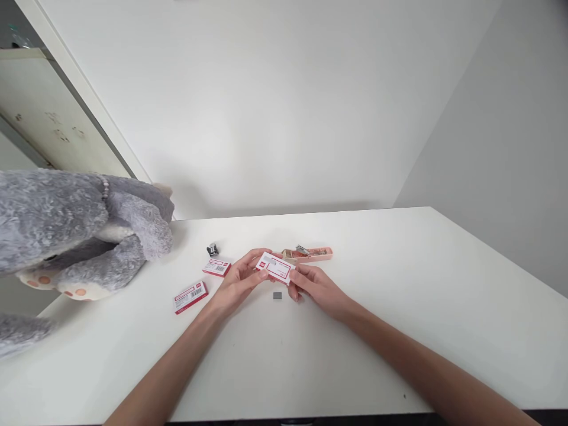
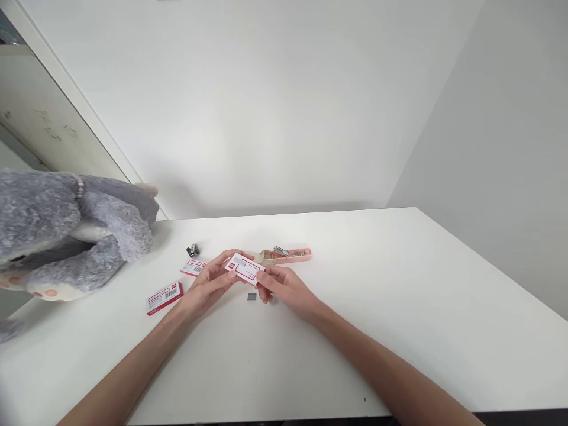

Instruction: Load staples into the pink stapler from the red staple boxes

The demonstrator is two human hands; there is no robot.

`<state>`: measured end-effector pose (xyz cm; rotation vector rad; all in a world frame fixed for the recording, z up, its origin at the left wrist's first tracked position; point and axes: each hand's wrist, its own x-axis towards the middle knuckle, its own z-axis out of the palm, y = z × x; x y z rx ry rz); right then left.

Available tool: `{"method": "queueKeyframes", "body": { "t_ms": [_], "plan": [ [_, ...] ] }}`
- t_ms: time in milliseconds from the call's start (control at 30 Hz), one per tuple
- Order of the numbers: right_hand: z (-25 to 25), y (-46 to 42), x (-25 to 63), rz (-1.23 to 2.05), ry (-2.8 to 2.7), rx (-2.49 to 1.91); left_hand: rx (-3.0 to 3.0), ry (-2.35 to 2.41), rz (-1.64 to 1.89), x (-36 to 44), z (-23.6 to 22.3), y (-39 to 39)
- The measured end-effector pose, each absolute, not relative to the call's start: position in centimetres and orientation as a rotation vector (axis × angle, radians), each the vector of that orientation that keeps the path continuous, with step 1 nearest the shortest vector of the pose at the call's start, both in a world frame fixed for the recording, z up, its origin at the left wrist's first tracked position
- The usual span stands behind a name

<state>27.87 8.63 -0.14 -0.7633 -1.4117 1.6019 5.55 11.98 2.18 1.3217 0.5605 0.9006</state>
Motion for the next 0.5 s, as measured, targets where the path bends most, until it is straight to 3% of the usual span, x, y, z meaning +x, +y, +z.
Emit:
{"method": "queueKeyframes", "body": {
  "t_ms": [267, 500],
  "plan": [
    [-0.3, 8.7, 28.0, 1.596, -1.410, -0.777, 1.422, 0.561, 0.771, 5.5, 1.8, 12.1],
    [0.3, 8.4, 27.9, 1.576, -1.348, -0.840, 1.452, 0.981, 1.280, 4.3, 3.0, 13.0]
  ]
}}
